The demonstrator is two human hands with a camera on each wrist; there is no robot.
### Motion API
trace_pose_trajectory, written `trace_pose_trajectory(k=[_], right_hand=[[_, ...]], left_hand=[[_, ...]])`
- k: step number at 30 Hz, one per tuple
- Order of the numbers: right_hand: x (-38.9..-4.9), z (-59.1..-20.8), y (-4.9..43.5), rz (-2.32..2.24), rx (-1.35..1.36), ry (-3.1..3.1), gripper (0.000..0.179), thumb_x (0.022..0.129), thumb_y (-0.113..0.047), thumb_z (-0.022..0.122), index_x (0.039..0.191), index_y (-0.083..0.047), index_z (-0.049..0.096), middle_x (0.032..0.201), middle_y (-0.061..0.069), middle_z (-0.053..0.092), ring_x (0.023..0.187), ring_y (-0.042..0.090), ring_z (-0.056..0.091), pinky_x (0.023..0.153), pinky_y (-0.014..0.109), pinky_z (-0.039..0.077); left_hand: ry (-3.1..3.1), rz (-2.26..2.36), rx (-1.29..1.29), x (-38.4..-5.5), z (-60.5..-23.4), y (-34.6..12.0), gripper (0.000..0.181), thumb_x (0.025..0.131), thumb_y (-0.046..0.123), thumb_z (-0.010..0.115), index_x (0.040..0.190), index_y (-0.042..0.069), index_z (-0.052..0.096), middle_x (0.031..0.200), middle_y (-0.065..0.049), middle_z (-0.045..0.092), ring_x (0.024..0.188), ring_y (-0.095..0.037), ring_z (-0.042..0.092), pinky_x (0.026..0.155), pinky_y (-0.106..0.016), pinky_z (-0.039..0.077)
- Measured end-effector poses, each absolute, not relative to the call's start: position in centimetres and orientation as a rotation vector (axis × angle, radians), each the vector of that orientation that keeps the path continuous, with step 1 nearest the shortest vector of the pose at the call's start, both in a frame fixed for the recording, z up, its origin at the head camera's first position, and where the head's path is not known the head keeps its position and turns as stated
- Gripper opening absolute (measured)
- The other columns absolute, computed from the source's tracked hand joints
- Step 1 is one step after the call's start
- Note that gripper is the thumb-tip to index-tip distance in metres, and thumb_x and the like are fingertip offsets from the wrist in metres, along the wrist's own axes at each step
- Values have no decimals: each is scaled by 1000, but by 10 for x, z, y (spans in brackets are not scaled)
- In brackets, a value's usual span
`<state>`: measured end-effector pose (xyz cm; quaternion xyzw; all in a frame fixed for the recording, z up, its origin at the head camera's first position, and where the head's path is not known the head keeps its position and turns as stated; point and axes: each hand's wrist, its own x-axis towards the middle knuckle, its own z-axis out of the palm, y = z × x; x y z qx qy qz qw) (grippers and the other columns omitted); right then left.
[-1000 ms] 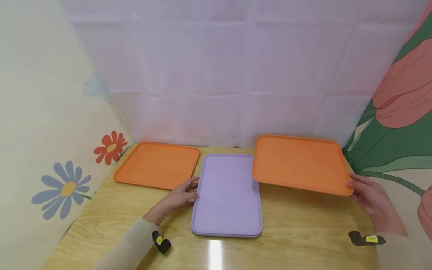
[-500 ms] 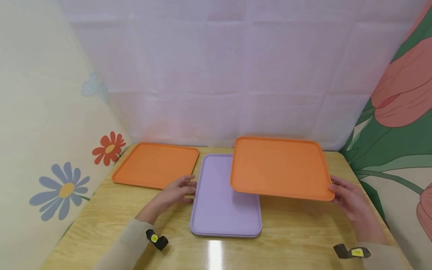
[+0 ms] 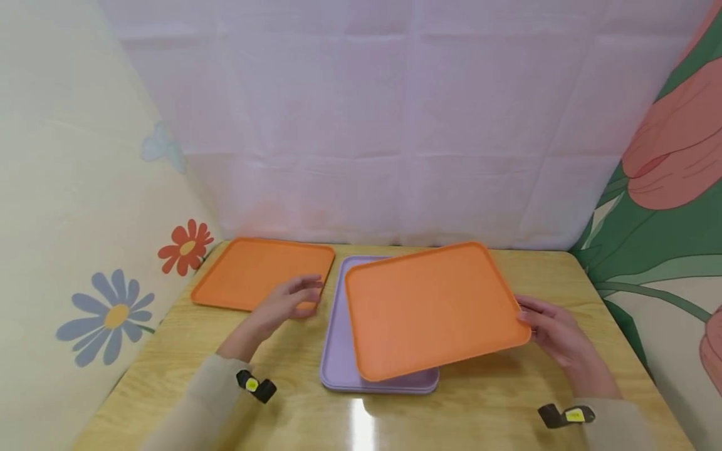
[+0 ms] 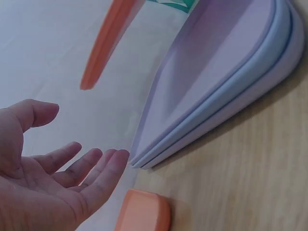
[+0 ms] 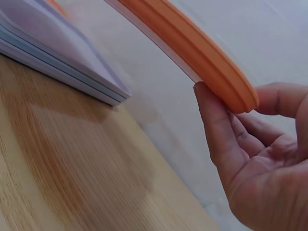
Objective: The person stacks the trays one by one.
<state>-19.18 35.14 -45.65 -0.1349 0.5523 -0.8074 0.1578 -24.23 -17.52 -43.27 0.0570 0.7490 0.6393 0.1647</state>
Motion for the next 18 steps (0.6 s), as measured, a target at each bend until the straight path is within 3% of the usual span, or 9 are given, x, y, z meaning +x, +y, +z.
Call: trace_pose_trajectory(k=[5,14,18], right_hand=[[-199,-458,342,-2210,-481,1587,52,104,9,34,128,-18,71,118,1,74,100,15,72,80,28,60],[-207,-463,321,-2059,-540,1621,50,103,8,38,129,-20,70,121,-2,72,105,14,70,84,30,60],[-211,-462,314,-2024,-517,1654,48,103,7,41,127,-22,71,120,-2,73,104,14,71,83,30,60]], left_hand=[[2144,1745,203,-247,-421,-174,54,104,18,53,152,-2,38,153,-26,41,134,-43,45,106,-52,48],[2064,1426,402,-251,-420,-168,56,102,26,59,151,2,43,154,-21,44,132,-37,52,100,-45,53],[2089,1327,459,-252,-424,-162,55,100,27,61,148,4,48,149,-16,52,125,-30,58,96,-44,54]])
